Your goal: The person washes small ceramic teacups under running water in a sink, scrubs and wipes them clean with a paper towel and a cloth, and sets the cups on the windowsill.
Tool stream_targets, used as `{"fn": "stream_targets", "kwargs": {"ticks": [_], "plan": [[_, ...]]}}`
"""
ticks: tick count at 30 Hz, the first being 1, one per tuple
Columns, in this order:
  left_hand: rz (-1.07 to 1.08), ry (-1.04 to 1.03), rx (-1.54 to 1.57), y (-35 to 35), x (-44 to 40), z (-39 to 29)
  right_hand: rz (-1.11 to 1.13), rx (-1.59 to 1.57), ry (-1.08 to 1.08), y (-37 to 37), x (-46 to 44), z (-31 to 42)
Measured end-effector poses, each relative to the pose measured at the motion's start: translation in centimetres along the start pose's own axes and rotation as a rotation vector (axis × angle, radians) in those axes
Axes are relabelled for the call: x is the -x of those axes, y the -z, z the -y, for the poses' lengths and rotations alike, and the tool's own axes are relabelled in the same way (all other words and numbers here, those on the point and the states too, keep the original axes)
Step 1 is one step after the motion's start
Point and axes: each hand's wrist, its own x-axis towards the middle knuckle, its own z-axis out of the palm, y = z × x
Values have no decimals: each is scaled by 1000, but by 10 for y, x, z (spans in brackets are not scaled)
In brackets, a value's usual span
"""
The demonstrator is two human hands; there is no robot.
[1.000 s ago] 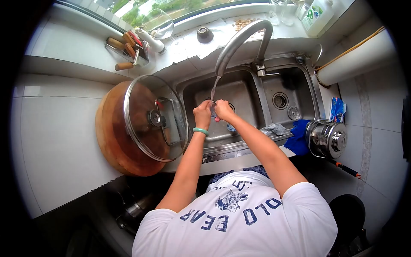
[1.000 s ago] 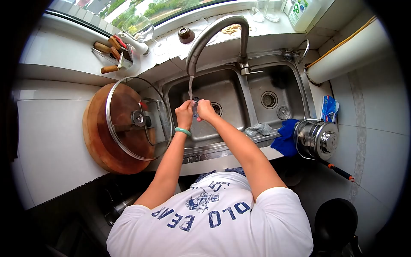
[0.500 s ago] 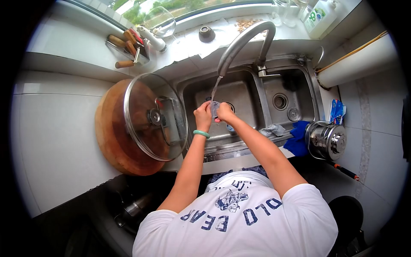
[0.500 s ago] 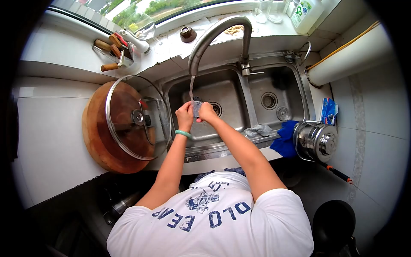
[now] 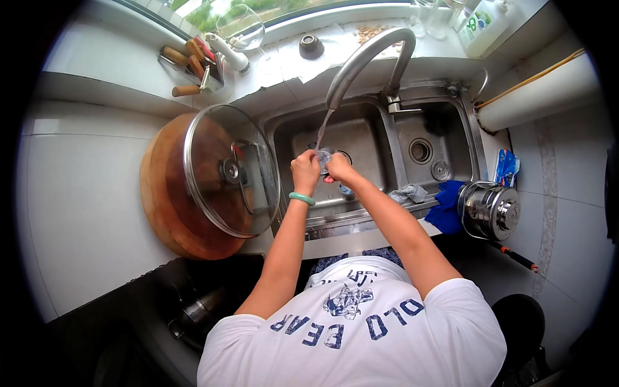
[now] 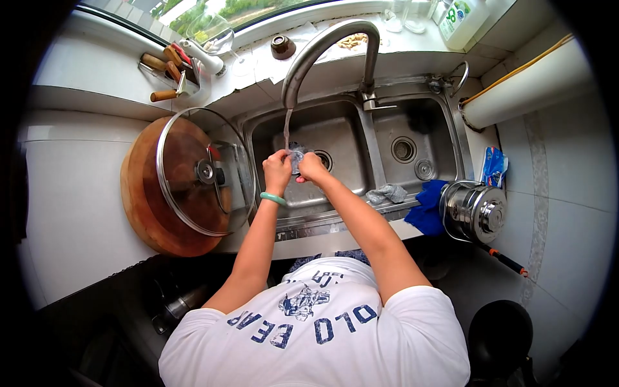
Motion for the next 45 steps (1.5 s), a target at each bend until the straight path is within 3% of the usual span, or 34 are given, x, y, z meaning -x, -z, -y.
{"fn": "stream_targets", "kwargs": {"ticks": [4, 6, 7, 11, 16, 18, 19, 20, 22, 23, 28, 30, 31, 32, 34, 36, 38, 40, 42, 44, 45], "plan": [[27, 132, 7, 12, -2, -12, 22, 228, 19, 2, 15, 9], [212, 231, -17, 19, -12, -16, 23, 183, 33, 1, 8, 0], [181, 142, -23, 18, -14, -14, -1, 100, 48, 1, 11, 0], [324, 162, 5, 18, -19, -20, 31, 38, 20, 4, -9, -18], [257, 50, -8, 8, -1, -25, 67, -59, -31, 24, 13, -10], [206, 202, 192, 4, 10, -33, 94, -167, -99, 32, 23, -9], [388, 394, 340, 4, 14, -31, 166, -193, -163, 40, 25, -10], [393, 400, 344, 2, 21, -34, 162, -192, -170, 47, 27, -11], [478, 482, 983, 6, 33, -51, 353, -404, -191, 59, 32, -16], [563, 342, 884, 9, 35, -51, 351, -350, -224, 63, 32, -19], [559, 258, 875, 10, 51, -56, 293, 21, -85, 77, 58, -11], [540, 211, 786, 28, 49, -73, 46, 476, 203, 80, 80, -2], [537, 279, 821, 33, 48, -78, -98, 405, 327, 79, 85, -7], [535, 291, 821, 37, 49, -83, -90, 408, 319, 79, 88, -10], [520, 255, 765, 47, 49, -91, 107, -126, 387, 78, 102, 0], [505, 265, 786, 60, 46, -107, 168, -101, 355, 79, 105, 1], [421, 180, 585, 75, 40, -124, 178, -366, 356, 76, 107, -1], [406, 168, 543, 83, 37, -130, 145, -389, 380, 84, 111, -4], [430, 143, 419, 88, 37, -129, -279, 430, 652, 102, 114, -21], [432, 155, 423, 91, 37, -129, -499, 1037, 487, 118, 118, -53], [415, 136, 414, 93, 38, -130, -494, 1036, 486, 124, 120, -66]]}}
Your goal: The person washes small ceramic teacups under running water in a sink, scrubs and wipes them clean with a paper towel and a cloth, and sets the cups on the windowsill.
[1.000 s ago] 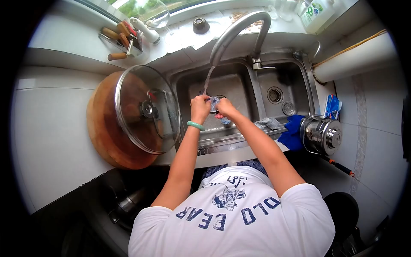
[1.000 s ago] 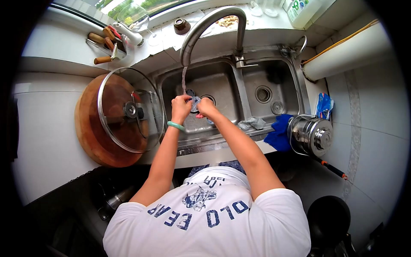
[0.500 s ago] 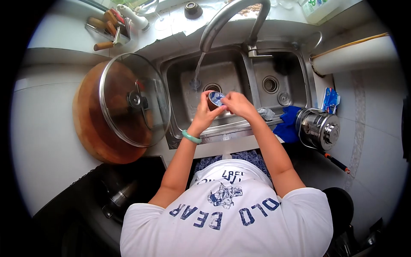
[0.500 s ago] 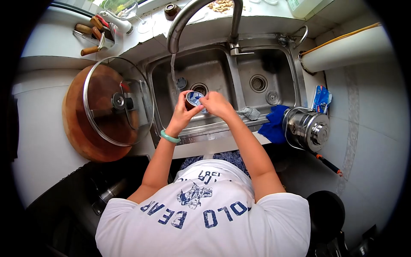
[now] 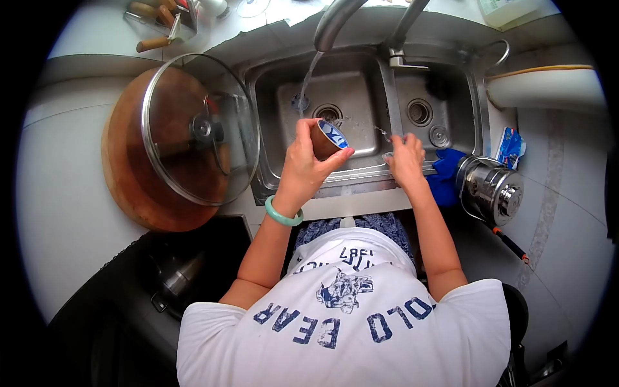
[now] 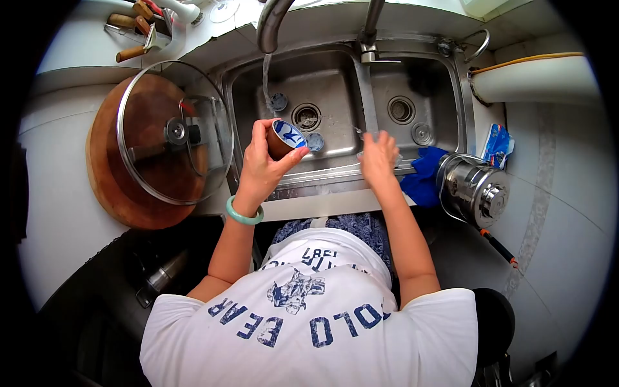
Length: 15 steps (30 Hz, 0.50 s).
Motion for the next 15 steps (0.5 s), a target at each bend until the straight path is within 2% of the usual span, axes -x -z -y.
{"fn": "stream_targets", "kwargs": {"ticks": [2, 3, 5, 7, 8, 10, 12, 14, 15], "plan": [[-11, -18, -13, 2, 2, -5, 120, 23, -178, -11, 14, -19], [2, 12, -3, 3, 3, -10, 122, 23, -182, -20, 19, -29], [22, 42, 6, 2, 5, -14, 29, 90, -29, -39, 28, -45], [-112, -118, -410, -3, 5, -16, 21, 113, -16, -49, 28, -57], [-107, -119, -410, -4, 5, -17, 14, 138, 5, -53, 26, -63], [-55, -11, -759, -7, 5, -18, -49, 89, 4, -51, 24, -67], [-65, -35, -725, -7, 5, -13, -117, 40, 6, -42, 21, -63], [-67, -63, -687, -9, 2, -6, -169, -363, -136, -16, 15, -42], [-51, -100, -357, -9, 1, -2, -171, -362, -144, -2, 13, -34]]}}
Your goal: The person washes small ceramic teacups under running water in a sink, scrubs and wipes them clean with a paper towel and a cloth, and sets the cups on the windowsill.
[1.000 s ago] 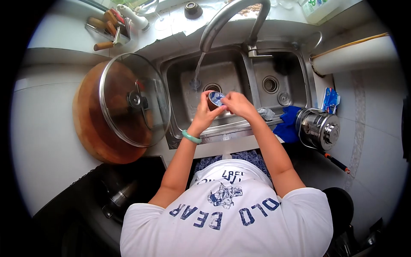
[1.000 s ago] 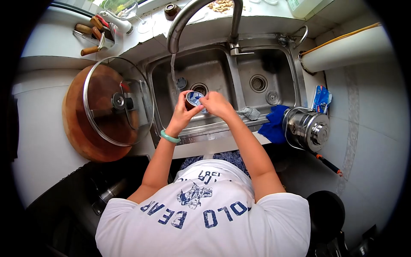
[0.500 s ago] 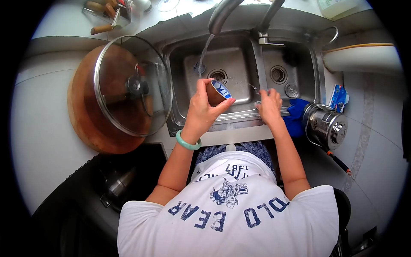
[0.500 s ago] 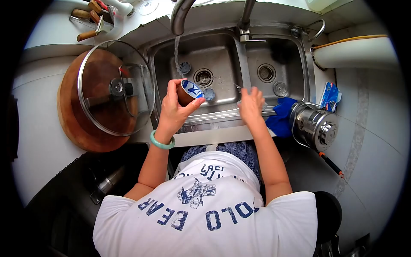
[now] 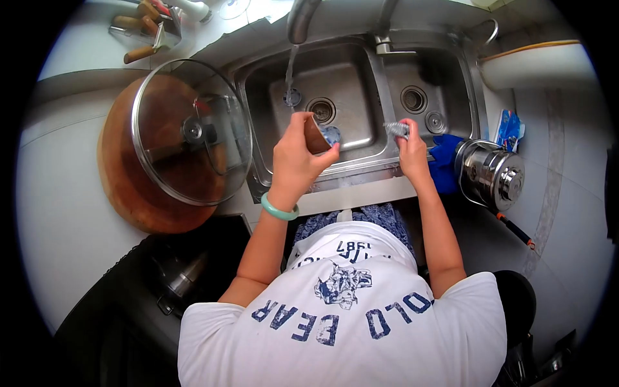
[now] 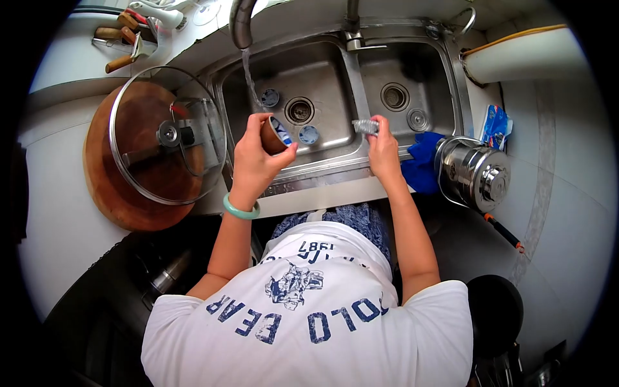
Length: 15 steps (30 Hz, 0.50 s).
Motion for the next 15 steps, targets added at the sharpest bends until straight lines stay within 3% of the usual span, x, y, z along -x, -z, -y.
{"fn": "stream_targets", "kwargs": {"ticks": [1, 2, 3, 4, 6, 7, 15], "plan": [[-5, -25, 330, -1, 0, 2, 29, -161, -36, 9, -3, 14], [1, -26, 333, 0, 0, 2, 57, -322, -70, 12, -5, 24], [128, 112, 639, 2, 1, 2, 96, -656, -141, 10, -7, 29], [255, 254, 942, 2, 1, 1, 95, -655, -142, 13, -7, 37], [290, 229, 1004, 5, -1, -6, 305, -1215, -272, 29, -11, 60], [311, 249, 1027, 7, -1, -11, 299, -1327, -325, 38, -10, 81], [212, 119, 908, 1, 4, -20, 464, -1231, -217, 29, -2, 121]]}}
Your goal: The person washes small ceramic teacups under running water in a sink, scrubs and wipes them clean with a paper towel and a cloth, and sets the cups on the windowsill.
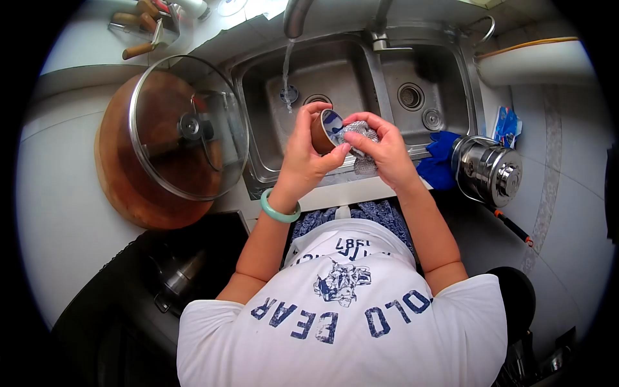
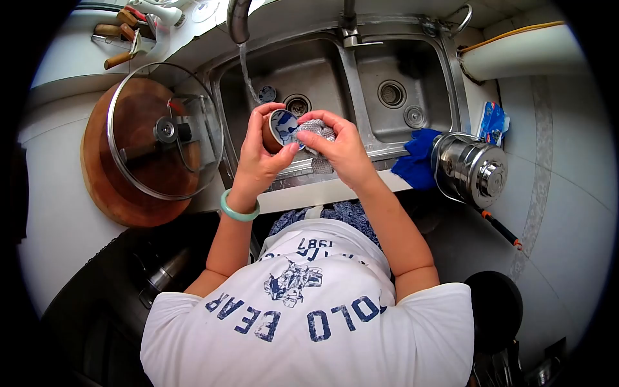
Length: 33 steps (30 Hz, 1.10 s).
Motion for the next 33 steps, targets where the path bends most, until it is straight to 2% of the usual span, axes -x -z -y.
{"fn": "stream_targets", "kwargs": {"ticks": [2, 6, 7, 8, 9, 11, 13, 15, 16, 18, 19, 21, 22, 24, 25, 27, 29, 30, 31, 32, 33], "plan": [[-27, -84, -236, 1, 1, 1, -3, 61, -28, -3, -2, -1], [-80, -111, -297, -6, 6, 5, -139, 116, 71, -18, -4, 1], [-80, -111, -296, -7, 7, 6, -125, 303, 85, -15, -5, 1], [-59, -47, -151, -8, 8, 4, -111, 491, 99, -14, -6, 2], [-37, 18, -5, -9, 9, 3, -113, 493, 99, -13, -7, 3], [-33, 52, 51, -9, 8, 2, -183, 661, 215, -16, -9, 6], [-30, 81, 104, -8, 8, 1, -181, 635, 212, -17, -10, 3], [-87, -36, 75, -9, 8, 2, -147, 262, 225, -19, -8, -2], [-78, -102, 15, -10, 8, -1, -149, 262, 226, -19, -6, -2], [-89, -88, 32, -15, 9, -1, -133, 57, 202, -22, -2, 0], [-100, -75, 50, -17, 9, -1, -133, 57, 202, -20, -1, 1], [-74, -63, 78, -19, 11, 1, -123, 357, 74, -14, 0, 10], [-45, -50, 105, -19, 11, 1, -127, 357, 76, -15, 0, 16], [-70, -16, 113, -18, 12, 2, -170, 574, -79, -20, 0, 27], [-97, 16, 120, -17, 11, 2, -173, 573, -78, -18, -2, 21], [-128, -28, 62, -19, 9, 0, -62, 291, 238, -14, -4, 5], [-160, -143, -13, -19, 10, 4, -42, 187, 197, -14, -2, 6], [-195, -166, -159, -18, 11, 7, -54, 142, 121, -15, -2, 7], [-196, -166, -160, -19, 11, 10, -67, 98, 44, -16, -2, 8], [-210, -167, -151, -22, 11, 13, -68, 97, 44, -16, -4, 7], [-223, -168, -141, -25, 10, 15, -114, 286, 60, -17, -6, 7]]}}
